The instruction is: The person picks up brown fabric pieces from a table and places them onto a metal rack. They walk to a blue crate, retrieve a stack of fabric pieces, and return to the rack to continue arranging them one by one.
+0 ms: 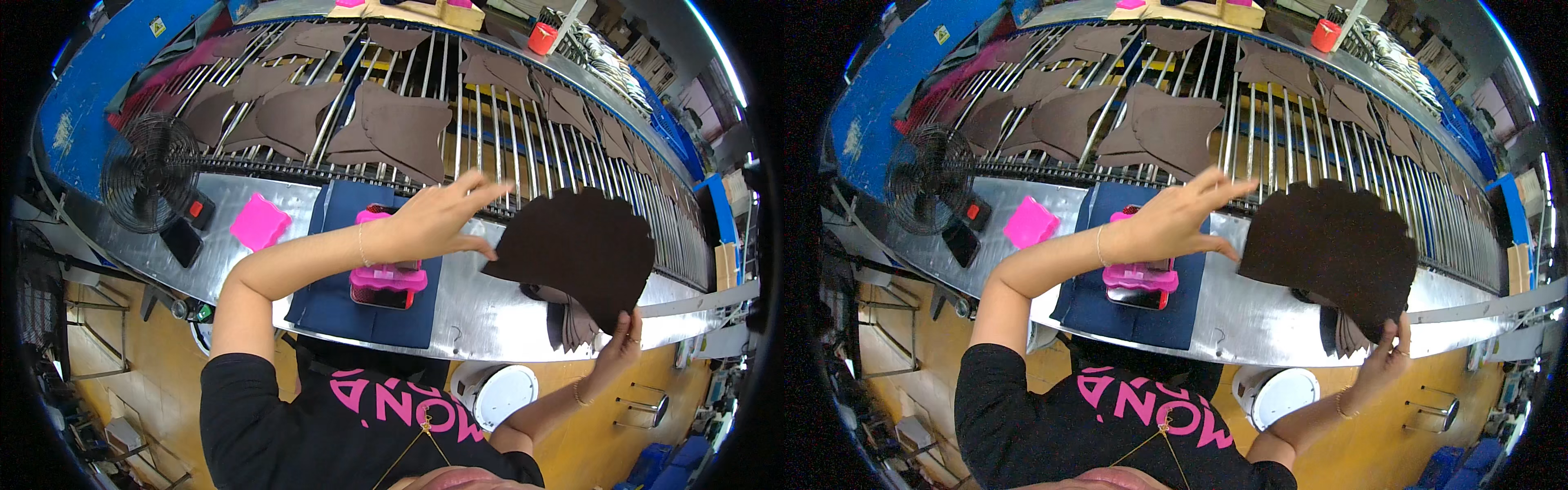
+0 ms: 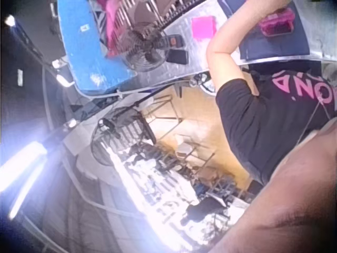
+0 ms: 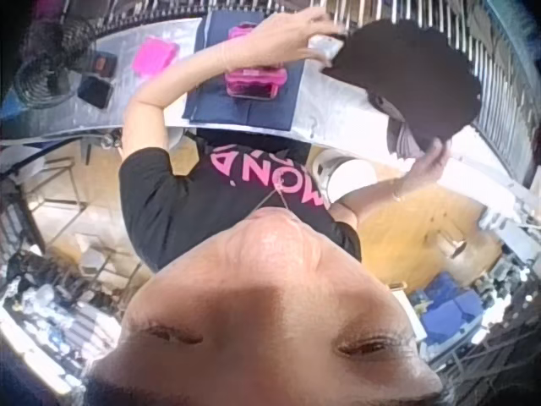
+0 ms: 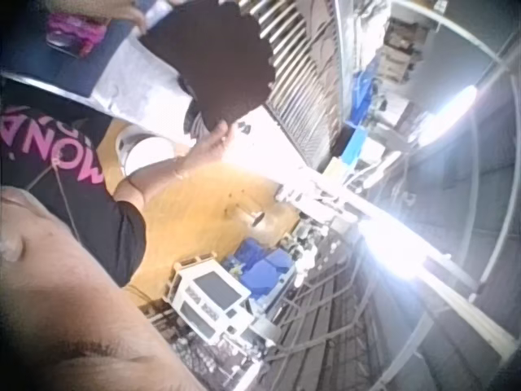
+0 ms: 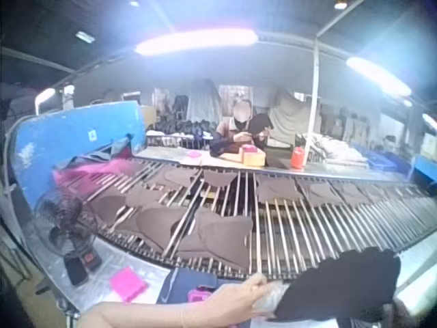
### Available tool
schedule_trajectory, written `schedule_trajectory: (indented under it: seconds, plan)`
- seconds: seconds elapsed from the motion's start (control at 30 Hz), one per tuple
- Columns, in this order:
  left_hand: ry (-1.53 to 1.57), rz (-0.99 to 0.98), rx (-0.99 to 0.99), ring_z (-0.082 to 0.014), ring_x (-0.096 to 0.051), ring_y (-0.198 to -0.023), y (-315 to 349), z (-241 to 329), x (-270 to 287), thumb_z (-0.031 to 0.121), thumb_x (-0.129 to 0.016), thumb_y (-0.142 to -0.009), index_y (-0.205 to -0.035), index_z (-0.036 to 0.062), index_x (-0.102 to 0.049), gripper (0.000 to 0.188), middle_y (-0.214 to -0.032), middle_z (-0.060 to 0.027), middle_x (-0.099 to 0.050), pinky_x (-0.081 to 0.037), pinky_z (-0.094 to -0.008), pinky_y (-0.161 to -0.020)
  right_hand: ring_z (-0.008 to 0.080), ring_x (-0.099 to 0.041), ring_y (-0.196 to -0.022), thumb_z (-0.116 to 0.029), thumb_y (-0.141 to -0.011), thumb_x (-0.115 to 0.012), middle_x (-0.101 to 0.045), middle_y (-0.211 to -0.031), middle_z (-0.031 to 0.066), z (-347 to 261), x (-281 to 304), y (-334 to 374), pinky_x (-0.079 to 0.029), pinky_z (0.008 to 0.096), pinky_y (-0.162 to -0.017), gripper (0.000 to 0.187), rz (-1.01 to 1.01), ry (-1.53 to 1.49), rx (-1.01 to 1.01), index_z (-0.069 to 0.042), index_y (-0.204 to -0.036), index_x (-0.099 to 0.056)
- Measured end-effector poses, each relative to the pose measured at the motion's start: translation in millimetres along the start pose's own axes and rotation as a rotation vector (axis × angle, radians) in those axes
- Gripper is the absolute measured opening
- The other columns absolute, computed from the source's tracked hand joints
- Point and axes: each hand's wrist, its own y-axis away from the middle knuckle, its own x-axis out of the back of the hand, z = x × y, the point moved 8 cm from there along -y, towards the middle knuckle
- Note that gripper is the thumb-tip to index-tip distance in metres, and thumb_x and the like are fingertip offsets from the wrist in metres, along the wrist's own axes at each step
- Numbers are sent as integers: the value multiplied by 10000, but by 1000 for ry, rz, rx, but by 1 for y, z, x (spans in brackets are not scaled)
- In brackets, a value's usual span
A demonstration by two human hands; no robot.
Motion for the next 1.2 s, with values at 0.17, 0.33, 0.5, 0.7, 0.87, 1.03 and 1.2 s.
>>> schedule_trajectory:
  seconds: [0.17,0.33,0.5,0.7,0.87,1.03,1.2]
  plan:
    - [5,56,-177,-320,-630,-837,-48,25,25,305,-744,-771,-1216,102,-572,519,-1016,-91,-606,-511,-386,-704,242,-565,-768,31,-869,-578,-623,-820,122,-100,-18,-45,-427,343,-769,194,-194,360,465,-30,-1034,-660]
    - [335,-22,155,-200,-628,-546,-63,-46,18,167,-642,-877,-1018,14,-638,208,-687,-100,-628,-500,-304,-507,233,-573,-822,-46,-874,-618,-647,-903,98,-123,-52,-63,-400,343,-852,228,-108,493,568,-63,-1098,-656]
    - [765,297,550,-164,-636,-539,-30,-185,42,105,-580,-911,-1151,-78,-508,310,-807,-145,-629,-502,-271,-432,169,-558,-831,-97,-884,-637,-627,-1072,65,-84,-46,-67,-420,333,-875,322,128,380,332,-51,-1200,-598]
    - [866,897,792,-231,-666,-657,32,-383,87,25,-521,-923,-1416,-61,-230,579,-1115,-245,-534,-550,-298,-523,174,-525,-796,-163,-910,-611,-548,-1162,100,-18,-92,-48,-431,333,-812,337,-80,222,163,-33,-1217,-563]
    - [963,1301,839,-325,-674,-648,78,-501,86,-69,-412,-890,-1433,-9,-153,605,-1094,-265,-503,-579,-359,-521,199,-521,-836,-190,-916,-591,-543,-1141,89,-19,-113,-40,-418,352,-837,286,-218,268,49,-50,-1166,-590]
    - [1115,1364,928,-412,-672,-801,84,-529,63,18,-447,-935,-1331,-95,-224,468,-1028,-249,-524,-617,-423,-625,230,-548,-908,-177,-922,-574,-551,-1121,88,-11,-98,-38,-379,359,-903,240,-219,382,7,-55,-1127,-601]
    - [1171,1055,1144,-385,-665,-821,96,-507,51,267,-514,-973,-1222,-119,-342,490,-976,-244,-580,-596,-385,-593,304,-558,-980,-191,-918,-573,-574,-1102,122,40,-82,-32,-409,394,-891,227,-253,507,1,-48,-1089,-616]
